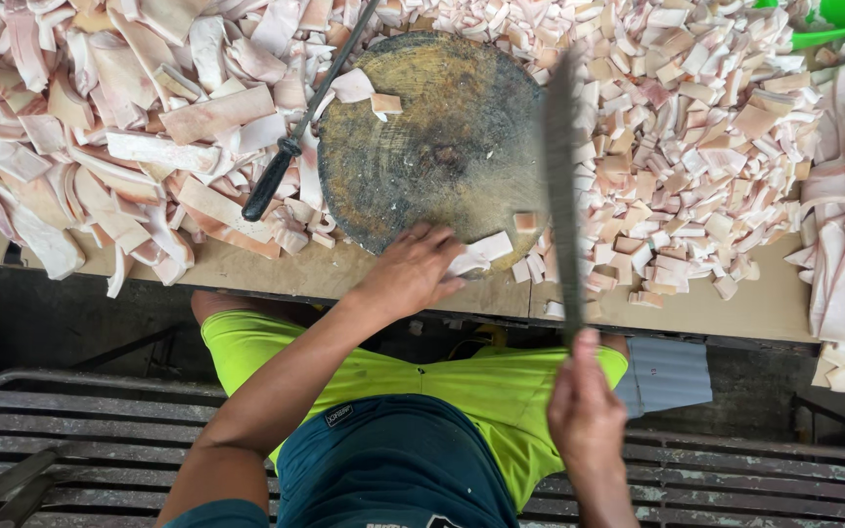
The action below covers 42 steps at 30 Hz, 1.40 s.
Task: The person chops pieces of animal skin into smaller squares on a round wooden block using a large knife, while occasionally sharpening the knife with a honing rod.
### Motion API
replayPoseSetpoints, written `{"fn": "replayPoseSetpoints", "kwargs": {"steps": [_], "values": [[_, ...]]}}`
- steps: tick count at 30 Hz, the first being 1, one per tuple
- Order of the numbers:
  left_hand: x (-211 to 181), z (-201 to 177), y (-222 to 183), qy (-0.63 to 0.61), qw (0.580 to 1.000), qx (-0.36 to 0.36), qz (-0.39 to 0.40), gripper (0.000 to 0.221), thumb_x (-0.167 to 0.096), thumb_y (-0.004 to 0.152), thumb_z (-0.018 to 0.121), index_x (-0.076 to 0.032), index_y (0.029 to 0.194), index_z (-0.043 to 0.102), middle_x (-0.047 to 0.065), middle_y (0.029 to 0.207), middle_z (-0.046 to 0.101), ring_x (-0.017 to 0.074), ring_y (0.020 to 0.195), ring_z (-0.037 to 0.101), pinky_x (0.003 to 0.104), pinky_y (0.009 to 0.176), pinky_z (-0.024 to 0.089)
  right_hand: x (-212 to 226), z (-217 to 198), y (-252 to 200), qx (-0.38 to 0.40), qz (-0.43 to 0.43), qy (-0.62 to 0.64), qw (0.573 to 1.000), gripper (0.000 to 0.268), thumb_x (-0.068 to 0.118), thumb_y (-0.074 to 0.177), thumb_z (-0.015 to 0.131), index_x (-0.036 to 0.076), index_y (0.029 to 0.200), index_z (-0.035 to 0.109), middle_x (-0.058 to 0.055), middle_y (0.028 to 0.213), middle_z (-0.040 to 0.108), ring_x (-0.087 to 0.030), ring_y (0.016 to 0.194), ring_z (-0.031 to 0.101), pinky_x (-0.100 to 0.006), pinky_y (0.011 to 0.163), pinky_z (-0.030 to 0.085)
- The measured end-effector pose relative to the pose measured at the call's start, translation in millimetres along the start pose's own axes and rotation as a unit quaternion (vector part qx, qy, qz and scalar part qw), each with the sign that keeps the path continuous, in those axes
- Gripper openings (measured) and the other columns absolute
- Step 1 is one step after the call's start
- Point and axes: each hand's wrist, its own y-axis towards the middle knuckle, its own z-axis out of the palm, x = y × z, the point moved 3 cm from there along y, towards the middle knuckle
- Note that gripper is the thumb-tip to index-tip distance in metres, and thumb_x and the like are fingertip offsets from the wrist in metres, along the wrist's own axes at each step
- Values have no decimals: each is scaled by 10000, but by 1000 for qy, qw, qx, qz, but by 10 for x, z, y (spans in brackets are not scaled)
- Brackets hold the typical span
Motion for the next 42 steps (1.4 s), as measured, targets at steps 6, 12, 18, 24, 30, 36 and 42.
{"fn": "replayPoseSetpoints", "kwargs": {"steps": [6, 12, 18, 24, 30, 36, 42], "values": [[-2, -77, -164, -13, 997, -66, 29, 379, -275, 885, 726, -39, 1174, 660, 123, 1207, 611, 346, 1154, 598, 458, 980, 519, 33, 27, 168, 80, -5, -59, 995, 550, 41, 930, 659, 125, 1466, 563, -269, 884, 745, -379, 664, 743, -488, 585, 600], [-32, 2, -129, -71, 995, -59, 48, 381, -301, 881, 733, -34, 1144, 663, 103, 1163, 605, 312, 1023, 670, 433, 853, 566, 101, -236, 26, -79, -56, 12, 995, 545, 11, 1002, 616, 65, 1524, 471, -283, 1003, 696, -362, 761, 736, -437, 605, 598], [-32, -30, -92, -64, 996, -35, 44, 311, -310, 891, 722, -47, 1051, 673, 78, 1105, 608, 304, 982, 683, 429, 800, 577, 189, 222, 26, 89, -34, -77, 992, 639, 40, 876, 652, 142, 1494, 521, -215, 815, 744, -379, 536, 672, -505, 511, 567], [-42, 24, -66, -55, 995, -59, 53, 310, -307, 894, 731, -30, 1010, 655, 88, 1071, 599, 277, 953, 686, 401, 802, 590, 33, -84, -62, -16, -15, 21, 1000, 596, 21, 975, 601, 121, 1546, 461, -209, 869, 731, -251, 547, 686, -399, 475, 576], [-41, 49, -99, -20, 994, -88, 63, 318, -327, 843, 750, -49, 975, 669, 93, 1103, 612, 285, 1034, 649, 416, 875, 568, 153, 204, -38, 115, -17, -19, 993, 623, 4, 937, 616, 133, 1533, 489, -161, 675, 701, -284, 515, 676, -472, 500, 560], [-7, 5, -118, -77, 995, -50, 39, 320, -332, 848, 768, -70, 1017, 695, 83, 1093, 638, 293, 1056, 639, 425, 918, 553, 131, -126, 16, 37, 1, 54, 998, 573, 25, 948, 633, 158, 1495, 523, -283, 970, 720, -341, 672, 740, -451, 557, 599], [565, -722, -223, -61, 969, -235, -32, 224, -164, 911, 757, -40, 1084, 689, 135, 1082, 684, 356, 1031, 662, 447, 937, 541, 213, -102, -101, 109, 4, 69, 992, 579, 39, 885, 646, 164, 1446, 567, -219, 714, 724, -352, 591, 731, -490, 581, 574]]}}
